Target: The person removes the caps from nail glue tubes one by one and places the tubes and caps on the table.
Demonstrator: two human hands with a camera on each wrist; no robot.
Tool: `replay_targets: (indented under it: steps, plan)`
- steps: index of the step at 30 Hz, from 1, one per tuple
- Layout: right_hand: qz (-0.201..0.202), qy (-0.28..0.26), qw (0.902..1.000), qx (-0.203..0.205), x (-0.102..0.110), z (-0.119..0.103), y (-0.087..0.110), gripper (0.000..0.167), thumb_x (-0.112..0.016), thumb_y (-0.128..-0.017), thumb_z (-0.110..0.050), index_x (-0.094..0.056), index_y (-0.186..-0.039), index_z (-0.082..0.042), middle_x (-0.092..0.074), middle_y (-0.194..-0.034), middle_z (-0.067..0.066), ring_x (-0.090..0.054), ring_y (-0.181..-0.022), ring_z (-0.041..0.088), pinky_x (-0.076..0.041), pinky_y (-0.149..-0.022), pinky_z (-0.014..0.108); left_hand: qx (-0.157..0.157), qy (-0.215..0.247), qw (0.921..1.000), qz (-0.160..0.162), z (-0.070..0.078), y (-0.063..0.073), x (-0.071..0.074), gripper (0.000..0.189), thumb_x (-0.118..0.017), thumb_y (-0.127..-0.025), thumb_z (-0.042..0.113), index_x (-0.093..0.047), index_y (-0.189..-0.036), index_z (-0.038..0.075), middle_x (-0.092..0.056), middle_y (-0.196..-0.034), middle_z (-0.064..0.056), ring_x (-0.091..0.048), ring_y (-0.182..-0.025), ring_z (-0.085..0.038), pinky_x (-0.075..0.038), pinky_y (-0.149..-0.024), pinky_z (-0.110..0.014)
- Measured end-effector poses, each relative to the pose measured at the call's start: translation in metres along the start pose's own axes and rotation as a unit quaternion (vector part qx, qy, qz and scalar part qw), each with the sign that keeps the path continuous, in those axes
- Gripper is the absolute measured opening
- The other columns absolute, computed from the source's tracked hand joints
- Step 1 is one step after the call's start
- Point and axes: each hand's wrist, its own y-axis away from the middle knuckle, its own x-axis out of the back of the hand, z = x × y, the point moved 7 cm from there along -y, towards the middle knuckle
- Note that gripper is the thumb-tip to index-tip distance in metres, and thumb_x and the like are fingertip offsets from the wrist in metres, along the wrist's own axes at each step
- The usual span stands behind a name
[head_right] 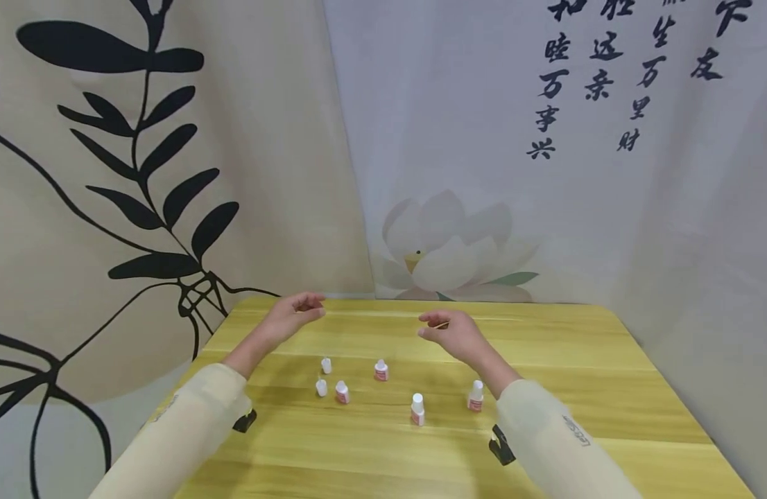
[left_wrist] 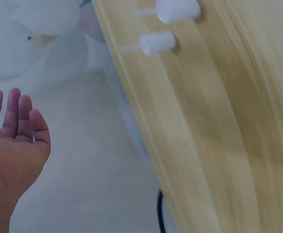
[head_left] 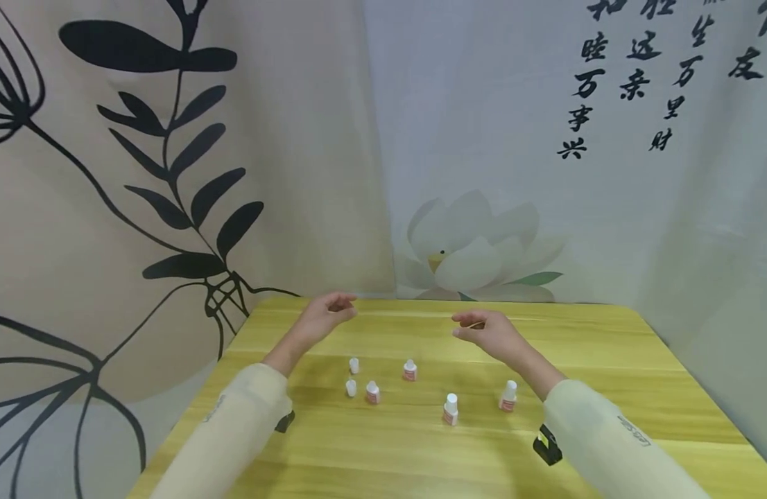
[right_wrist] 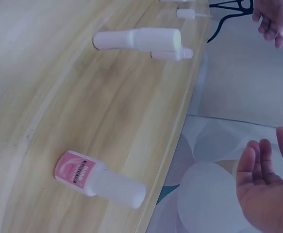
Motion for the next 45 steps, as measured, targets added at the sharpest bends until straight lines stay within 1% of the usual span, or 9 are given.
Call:
replay_targets:
  steps: [4,10,16,20,26,32,38,42,45]
  plan:
    - [0.013,0.0,0.9998,0.014,0.001,-0.002,0.009,0.038,-0.067,-0.096,-0.026,-0.064,-0.128,-0.006,-0.065,-0.119,0.011,-0.062,-0.1,0.022,-0.053,-0.084,0.04,-0.011,0.01,0.9999,-0.008,0.013,-0.001,-0.011,0.039,-0.065,-0.098,0.03,-0.06,-0.134,0.015,-0.062,-0.117,-0.004,-0.055,-0.113,-0.023,-0.048,-0.093,-0.044]
    - [0.027,-0.026,0.9993,0.004,-0.006,0.003,0.024,0.035,-0.068,-0.096,-0.025,-0.066,-0.125,-0.007,-0.068,-0.114,0.005,-0.062,-0.096,0.019,-0.053,-0.082,0.037,-0.019,0.027,0.9993,-0.015,0.029,-0.001,-0.03,0.035,-0.066,-0.097,0.028,-0.063,-0.129,0.015,-0.064,-0.113,0.0,-0.057,-0.11,-0.021,-0.048,-0.093,-0.042]
    - [0.049,-0.045,0.9977,-0.008,-0.016,0.006,0.041,0.034,-0.07,-0.094,-0.025,-0.067,-0.124,-0.009,-0.066,-0.115,0.004,-0.06,-0.098,0.019,-0.053,-0.081,0.036,-0.038,0.074,0.996,-0.033,0.04,0.005,-0.053,0.035,-0.066,-0.097,0.026,-0.063,-0.128,0.012,-0.064,-0.112,-0.003,-0.056,-0.108,-0.021,-0.049,-0.091,-0.042]
    - [0.063,-0.059,0.9961,-0.02,-0.026,0.013,0.052,0.035,-0.072,-0.092,-0.026,-0.067,-0.124,-0.01,-0.066,-0.114,0.004,-0.06,-0.101,0.019,-0.053,-0.081,0.035,-0.045,0.085,0.9941,-0.05,0.045,0.011,-0.068,0.034,-0.065,-0.098,0.028,-0.063,-0.127,0.012,-0.064,-0.112,-0.002,-0.057,-0.106,-0.02,-0.05,-0.09,-0.042]
    - [0.077,-0.064,0.994,-0.044,-0.036,0.027,0.067,0.04,-0.075,-0.089,-0.028,-0.067,-0.123,-0.009,-0.066,-0.107,0.001,-0.06,-0.098,0.018,-0.054,-0.076,0.032,-0.055,0.092,0.9915,-0.072,0.047,0.014,-0.09,0.033,-0.065,-0.097,0.031,-0.064,-0.126,0.014,-0.064,-0.11,0.0,-0.056,-0.105,-0.019,-0.05,-0.089,-0.042]
    - [0.069,-0.063,0.9943,-0.052,-0.047,0.041,0.079,0.047,-0.079,-0.085,-0.029,-0.065,-0.124,-0.006,-0.064,-0.116,0.005,-0.058,-0.1,0.019,-0.055,-0.078,0.034,-0.055,0.103,0.989,-0.09,0.048,0.021,-0.109,0.034,-0.064,-0.098,0.032,-0.064,-0.126,0.013,-0.064,-0.109,0.0,-0.057,-0.103,-0.019,-0.05,-0.082,-0.034]
    - [0.048,-0.059,0.9954,-0.058,-0.062,0.056,0.089,0.05,-0.079,-0.084,-0.025,-0.063,-0.124,0.001,-0.062,-0.117,0.011,-0.059,-0.098,0.021,-0.055,-0.079,0.039,-0.052,0.125,0.9847,-0.11,0.047,0.03,-0.127,0.035,-0.065,-0.097,0.032,-0.064,-0.126,0.013,-0.065,-0.11,0.001,-0.058,-0.103,-0.02,-0.052,-0.086,-0.04]
    - [0.049,-0.061,0.9952,-0.059,-0.07,0.064,0.093,0.048,-0.08,-0.083,-0.022,-0.064,-0.121,0.003,-0.064,-0.114,0.013,-0.062,-0.095,0.022,-0.056,-0.078,0.038,-0.045,0.154,0.9793,-0.124,0.043,0.035,-0.137,0.035,-0.065,-0.097,0.03,-0.063,-0.127,0.011,-0.064,-0.111,-0.002,-0.06,-0.099,-0.022,-0.055,-0.082,-0.04]
    - [0.057,-0.061,0.9945,-0.063,-0.074,0.069,0.096,0.047,-0.081,-0.083,-0.023,-0.065,-0.118,0.004,-0.065,-0.112,0.014,-0.064,-0.094,0.023,-0.056,-0.077,0.038,-0.047,0.157,0.978,-0.13,0.04,0.038,-0.144,0.033,-0.064,-0.098,0.029,-0.063,-0.126,0.012,-0.063,-0.111,-0.002,-0.058,-0.099,-0.021,-0.054,-0.084,-0.038]
